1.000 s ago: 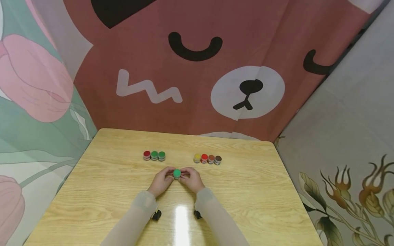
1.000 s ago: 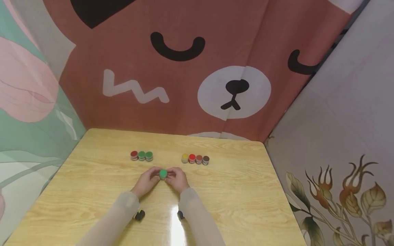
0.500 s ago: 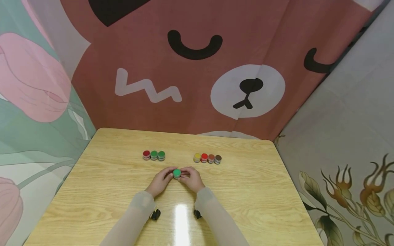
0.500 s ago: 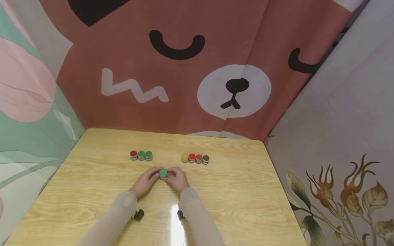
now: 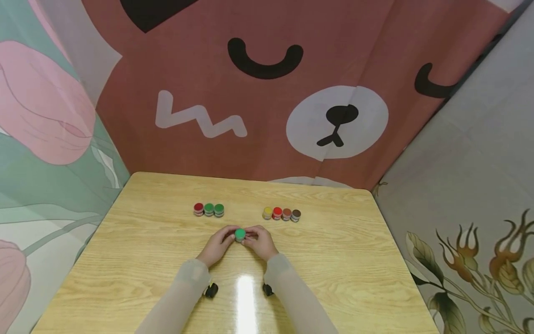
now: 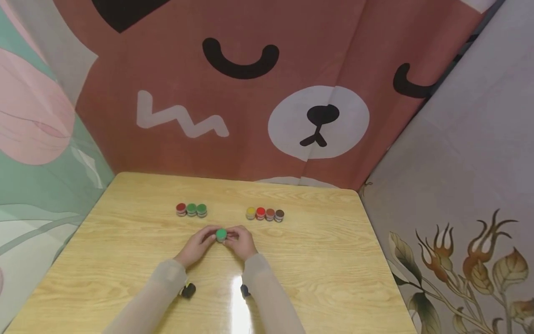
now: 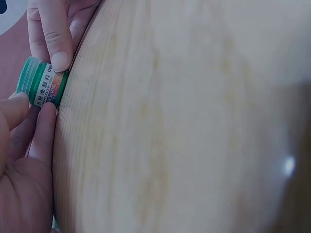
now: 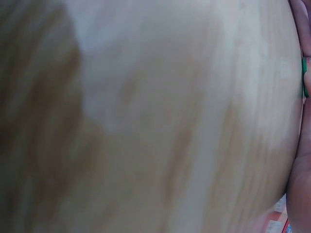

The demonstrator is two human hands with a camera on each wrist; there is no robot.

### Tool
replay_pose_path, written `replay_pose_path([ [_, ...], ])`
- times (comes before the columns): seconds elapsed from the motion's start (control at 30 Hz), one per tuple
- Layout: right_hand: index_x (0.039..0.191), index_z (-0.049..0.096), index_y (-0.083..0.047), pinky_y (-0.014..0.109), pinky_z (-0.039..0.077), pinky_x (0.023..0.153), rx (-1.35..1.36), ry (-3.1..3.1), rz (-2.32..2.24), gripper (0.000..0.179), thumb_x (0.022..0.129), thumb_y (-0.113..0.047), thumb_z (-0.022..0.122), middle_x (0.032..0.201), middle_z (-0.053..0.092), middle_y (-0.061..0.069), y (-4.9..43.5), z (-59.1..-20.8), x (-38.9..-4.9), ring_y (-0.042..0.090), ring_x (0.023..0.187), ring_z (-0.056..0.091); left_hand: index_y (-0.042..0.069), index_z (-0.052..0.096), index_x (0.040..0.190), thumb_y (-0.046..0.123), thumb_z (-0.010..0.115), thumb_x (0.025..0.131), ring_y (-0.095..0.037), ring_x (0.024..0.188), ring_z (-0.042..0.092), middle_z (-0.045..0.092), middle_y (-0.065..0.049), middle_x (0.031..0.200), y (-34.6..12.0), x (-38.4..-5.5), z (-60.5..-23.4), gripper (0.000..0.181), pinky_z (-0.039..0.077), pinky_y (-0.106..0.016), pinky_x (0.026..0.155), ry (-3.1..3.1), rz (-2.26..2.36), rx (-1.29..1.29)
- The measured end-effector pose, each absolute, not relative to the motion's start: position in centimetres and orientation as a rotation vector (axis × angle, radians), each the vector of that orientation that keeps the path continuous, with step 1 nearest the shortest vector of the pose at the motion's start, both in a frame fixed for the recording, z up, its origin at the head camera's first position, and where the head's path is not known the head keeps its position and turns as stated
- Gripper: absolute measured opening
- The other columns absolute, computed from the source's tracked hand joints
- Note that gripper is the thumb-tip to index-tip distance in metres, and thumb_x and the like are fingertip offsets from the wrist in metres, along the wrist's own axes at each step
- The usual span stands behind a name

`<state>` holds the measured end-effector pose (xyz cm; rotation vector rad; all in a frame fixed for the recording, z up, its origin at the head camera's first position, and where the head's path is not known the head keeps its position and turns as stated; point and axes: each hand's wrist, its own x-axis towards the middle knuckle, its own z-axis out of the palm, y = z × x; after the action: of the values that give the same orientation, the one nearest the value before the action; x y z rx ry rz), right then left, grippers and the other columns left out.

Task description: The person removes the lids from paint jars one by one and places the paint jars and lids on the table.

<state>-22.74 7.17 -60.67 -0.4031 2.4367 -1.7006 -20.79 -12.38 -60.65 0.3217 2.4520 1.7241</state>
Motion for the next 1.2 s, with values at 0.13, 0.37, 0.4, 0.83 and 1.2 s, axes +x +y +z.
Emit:
replay_pose_path([
  [0.13, 0.117, 0.070, 0.004, 0.020, 0.056, 0.088, -0.376, 2.441, -1.682, 0.030, 0.088, 0.001, 0.077, 0.111, 0.061, 0.013, 7.05, -60.28, -22.71, 0.028, 0.104, 0.066, 0.011, 0.061, 0.135, 0.013, 0.055, 0.105, -0.029, 0.126, 0.058, 0.065, -0.007, 0.131, -12.47, -20.86, -60.89, 0.031, 0.045, -0.051, 0.109, 2.448, 1.744, 0.333],
  [0.37, 0.117, 0.071, 0.002, 0.020, 0.056, 0.087, -0.388, 2.482, -1.653, 0.030, 0.088, -0.001, 0.078, 0.111, 0.062, 0.012, 6.89, -60.33, -22.80, 0.027, 0.102, 0.067, 0.009, 0.059, 0.130, 0.009, 0.057, 0.104, -0.029, 0.123, 0.059, 0.065, -0.008, 0.126, -12.60, -20.94, -61.28, 0.026, 0.047, -0.046, 0.107, 2.411, 1.811, 0.322],
  [0.4, 0.117, 0.071, 0.003, 0.020, 0.056, 0.087, -0.389, 2.486, -1.652, 0.031, 0.088, -0.001, 0.078, 0.111, 0.062, 0.012, 6.86, -60.40, -22.84, 0.027, 0.102, 0.067, 0.009, 0.058, 0.129, 0.008, 0.058, 0.103, -0.029, 0.123, 0.059, 0.066, -0.009, 0.126, -12.60, -20.97, -61.33, 0.026, 0.048, -0.045, 0.107, 2.416, 1.815, 0.323],
  [0.83, 0.117, 0.070, 0.006, 0.022, 0.057, 0.089, -0.375, 2.446, -1.711, 0.033, 0.085, 0.004, 0.078, 0.111, 0.062, 0.015, 6.76, -60.58, -22.90, 0.027, 0.103, 0.067, 0.007, 0.055, 0.143, 0.008, 0.054, 0.105, -0.032, 0.128, 0.057, 0.064, -0.013, 0.134, -12.74, -21.15, -61.55, 0.038, 0.044, -0.050, 0.110, 2.472, 1.777, 0.383],
  [1.2, 0.117, 0.070, 0.006, 0.022, 0.058, 0.086, -0.461, 2.459, -1.738, 0.031, 0.088, 0.000, 0.077, 0.108, 0.062, 0.012, 7.17, -60.84, -22.56, 0.018, 0.098, 0.066, 0.013, 0.058, 0.142, 0.014, 0.054, 0.106, -0.031, 0.134, 0.052, 0.061, -0.008, 0.140, -12.60, -20.87, -61.52, 0.037, 0.041, -0.052, 0.112, 2.485, 1.734, 0.358],
])
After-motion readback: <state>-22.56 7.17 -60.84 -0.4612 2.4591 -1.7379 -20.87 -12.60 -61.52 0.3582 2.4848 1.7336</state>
